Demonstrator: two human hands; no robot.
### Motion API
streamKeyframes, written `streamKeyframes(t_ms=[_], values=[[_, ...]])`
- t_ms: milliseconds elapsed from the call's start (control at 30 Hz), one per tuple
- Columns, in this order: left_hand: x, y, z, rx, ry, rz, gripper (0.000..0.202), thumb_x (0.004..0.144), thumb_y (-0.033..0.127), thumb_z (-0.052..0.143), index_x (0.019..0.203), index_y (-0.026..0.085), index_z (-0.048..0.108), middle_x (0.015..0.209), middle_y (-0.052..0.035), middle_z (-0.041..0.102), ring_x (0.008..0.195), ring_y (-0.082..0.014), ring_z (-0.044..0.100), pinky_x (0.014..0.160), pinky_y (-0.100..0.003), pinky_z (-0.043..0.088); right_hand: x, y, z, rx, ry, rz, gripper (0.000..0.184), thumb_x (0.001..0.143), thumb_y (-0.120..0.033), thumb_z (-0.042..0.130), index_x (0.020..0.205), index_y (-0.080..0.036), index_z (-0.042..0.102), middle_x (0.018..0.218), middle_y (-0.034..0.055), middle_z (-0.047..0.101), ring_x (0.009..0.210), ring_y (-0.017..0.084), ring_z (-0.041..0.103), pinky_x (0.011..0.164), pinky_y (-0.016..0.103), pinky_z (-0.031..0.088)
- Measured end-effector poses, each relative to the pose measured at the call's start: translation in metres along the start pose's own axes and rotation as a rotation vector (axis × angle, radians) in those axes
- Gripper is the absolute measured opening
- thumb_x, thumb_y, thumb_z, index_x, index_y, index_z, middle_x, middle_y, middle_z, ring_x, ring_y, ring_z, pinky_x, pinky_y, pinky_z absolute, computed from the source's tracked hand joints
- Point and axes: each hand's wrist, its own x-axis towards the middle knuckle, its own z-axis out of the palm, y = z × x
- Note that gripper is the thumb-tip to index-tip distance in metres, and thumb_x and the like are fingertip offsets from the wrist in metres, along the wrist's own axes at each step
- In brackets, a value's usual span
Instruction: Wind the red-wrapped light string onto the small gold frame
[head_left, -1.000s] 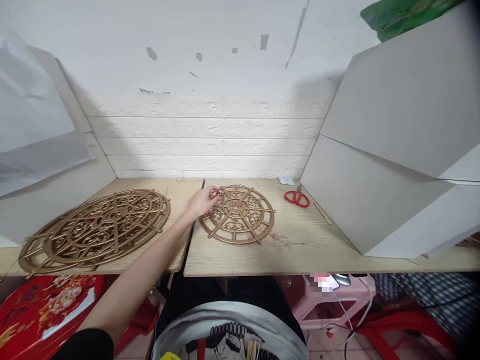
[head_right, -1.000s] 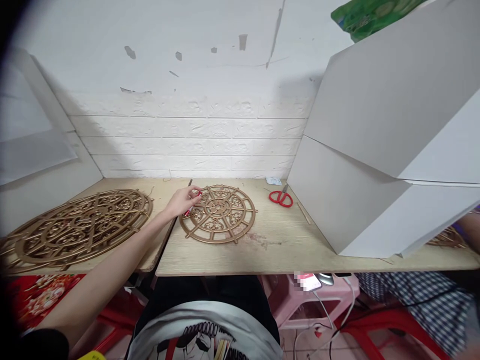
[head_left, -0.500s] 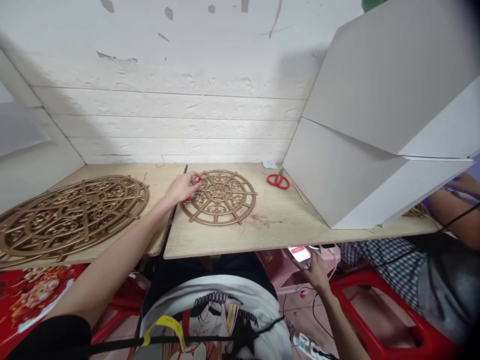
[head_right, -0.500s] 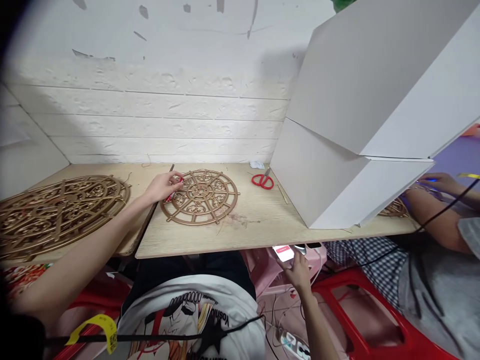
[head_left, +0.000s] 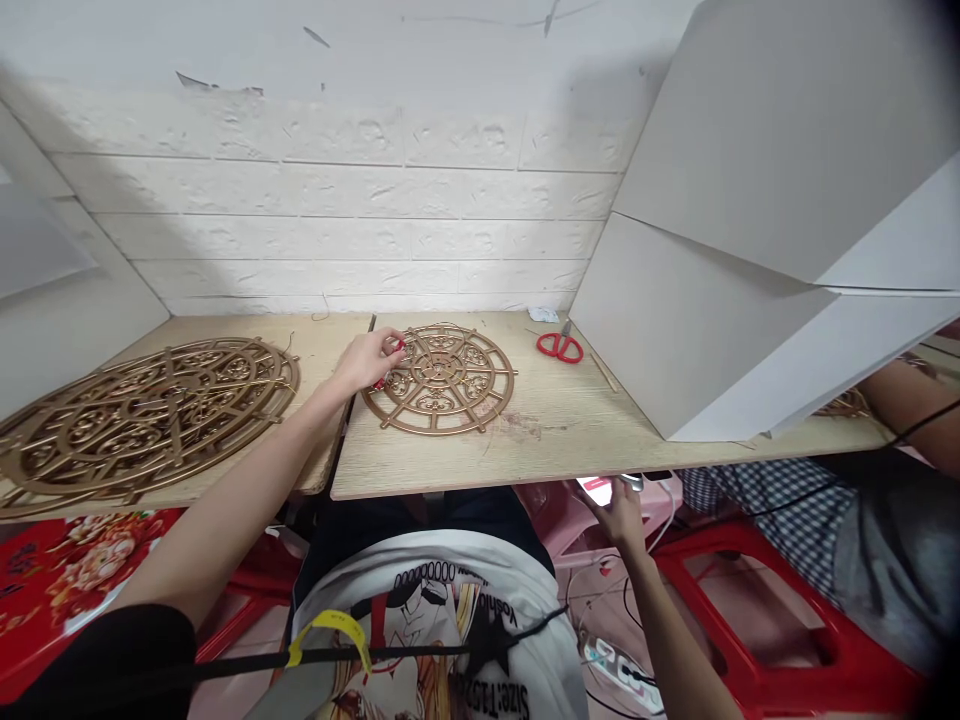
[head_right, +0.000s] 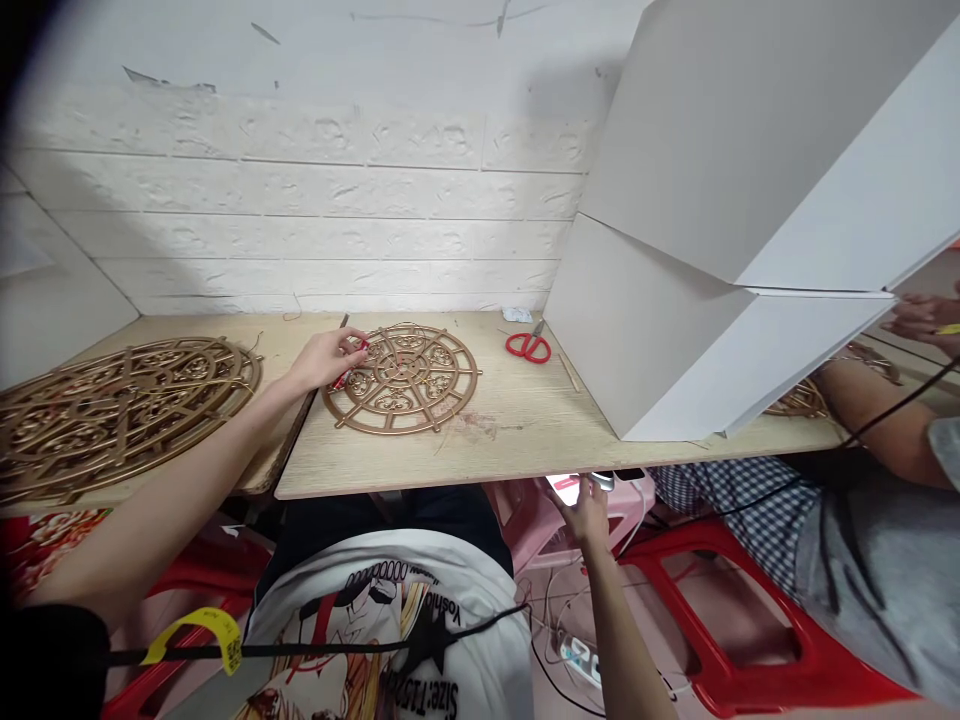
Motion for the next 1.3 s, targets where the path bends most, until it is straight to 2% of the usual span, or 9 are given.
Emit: streamKeyframes(t_ms=[433, 733, 1000, 1300], values=[[-0.001, 0.001, -0.001, 0.01, -0.004, 0.003, 0.039, 0.076, 0.037, 0.054, 0.11, 0.02, 0.061, 0.083, -0.0044, 0.068, 0.078, -0.0198, 0.061, 0.069, -0.027, 0.042, -0.001, -0.003, -0.003, -0.008, -0.055, 0.046, 0.065, 0.074, -0.068, 0.043, 0.108, -0.014, 0.053, 0.107, 0.0173, 0.052, 0.1, 0.032, 0.048, 0.087, 0.045, 0.04], [0.001, -0.002, 0.001, 0.012, 0.001, 0.01, 0.038, 0.076, 0.037, 0.056, 0.11, 0.021, 0.061, 0.086, -0.0042, 0.069, 0.08, -0.0199, 0.062, 0.069, -0.027, 0.042, -0.001, -0.005, -0.006, -0.038, -0.077, 0.053, 0.062, 0.075, -0.067, 0.042, 0.107, -0.014, 0.052, 0.107, 0.0179, 0.053, 0.098, 0.032, 0.049, 0.084, 0.045, 0.041], [0.0, 0.0, 0.0, 0.013, -0.003, 0.001, 0.037, 0.076, 0.037, 0.056, 0.109, 0.021, 0.061, 0.083, -0.0039, 0.068, 0.077, -0.0198, 0.062, 0.068, -0.028, 0.041, -0.001, -0.012, -0.013, -0.065, -0.142, 0.086, 0.075, 0.073, -0.063, 0.047, 0.124, -0.01, 0.036, 0.118, 0.0206, 0.05, 0.11, 0.036, 0.047, 0.088, 0.044, 0.04], [-0.001, 0.001, -0.001, 0.008, -0.01, 0.002, 0.038, 0.076, 0.039, 0.055, 0.109, 0.021, 0.061, 0.084, -0.004, 0.068, 0.075, -0.0193, 0.061, 0.067, -0.027, 0.042, 0.0, -0.019, -0.017, -0.085, -0.182, 0.1, 0.072, 0.074, -0.06, 0.048, 0.129, -0.014, 0.034, 0.12, 0.0199, 0.047, 0.112, 0.036, 0.046, 0.086, 0.045, 0.041]])
